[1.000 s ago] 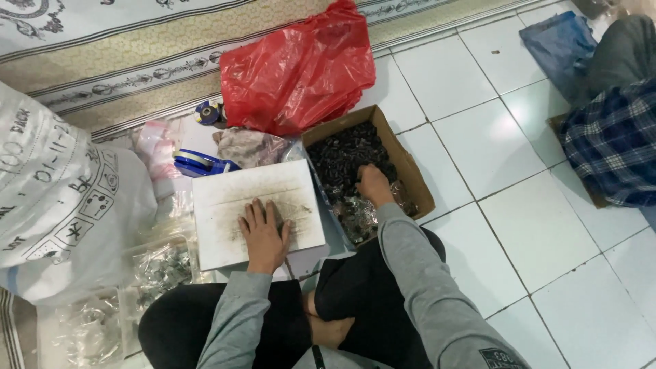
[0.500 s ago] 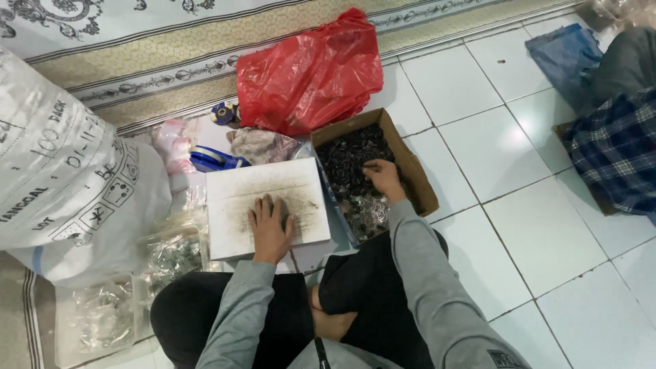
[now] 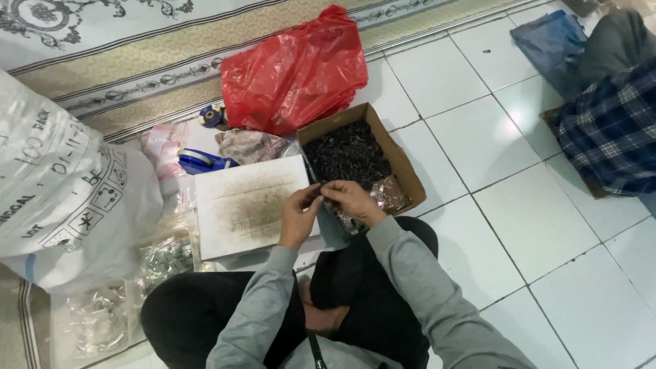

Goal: Sorting and arranging small metal components from a box onto a white board for inspection or counting.

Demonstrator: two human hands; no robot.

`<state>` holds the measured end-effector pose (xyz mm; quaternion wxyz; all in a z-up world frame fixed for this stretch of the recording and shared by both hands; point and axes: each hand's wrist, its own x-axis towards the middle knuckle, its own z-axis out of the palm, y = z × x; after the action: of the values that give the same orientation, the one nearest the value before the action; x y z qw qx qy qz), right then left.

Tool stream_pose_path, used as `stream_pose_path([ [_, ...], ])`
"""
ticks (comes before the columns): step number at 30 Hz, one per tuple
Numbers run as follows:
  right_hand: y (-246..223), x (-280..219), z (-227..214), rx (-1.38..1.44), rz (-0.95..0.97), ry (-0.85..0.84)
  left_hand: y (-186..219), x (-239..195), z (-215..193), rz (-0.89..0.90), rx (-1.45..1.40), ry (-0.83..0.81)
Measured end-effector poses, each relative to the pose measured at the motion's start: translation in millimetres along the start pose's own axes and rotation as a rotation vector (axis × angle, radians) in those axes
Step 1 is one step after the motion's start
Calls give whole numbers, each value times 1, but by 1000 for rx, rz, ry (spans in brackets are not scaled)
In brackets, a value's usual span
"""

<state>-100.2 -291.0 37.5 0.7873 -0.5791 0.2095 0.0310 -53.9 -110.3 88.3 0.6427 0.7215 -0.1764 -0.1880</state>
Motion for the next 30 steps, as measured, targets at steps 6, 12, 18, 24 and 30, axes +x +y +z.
stream_pose_path([
  [6,19,12,3,-181,-23,-55,-23,-11,-24,-57,-8,39],
  [12,22,94,-69,-679,-20,276,-42,8,-70,-191,51,36],
  [18,27,141,-122,-834,63,458,-38,13,-70,-189,39,116],
  [24,-15,104,-17,-393,-181,150,-10,32,-55,44,-75,143],
  [30,-22,41,59,-296,-236,-85,7,30,-60,169,148,168],
])
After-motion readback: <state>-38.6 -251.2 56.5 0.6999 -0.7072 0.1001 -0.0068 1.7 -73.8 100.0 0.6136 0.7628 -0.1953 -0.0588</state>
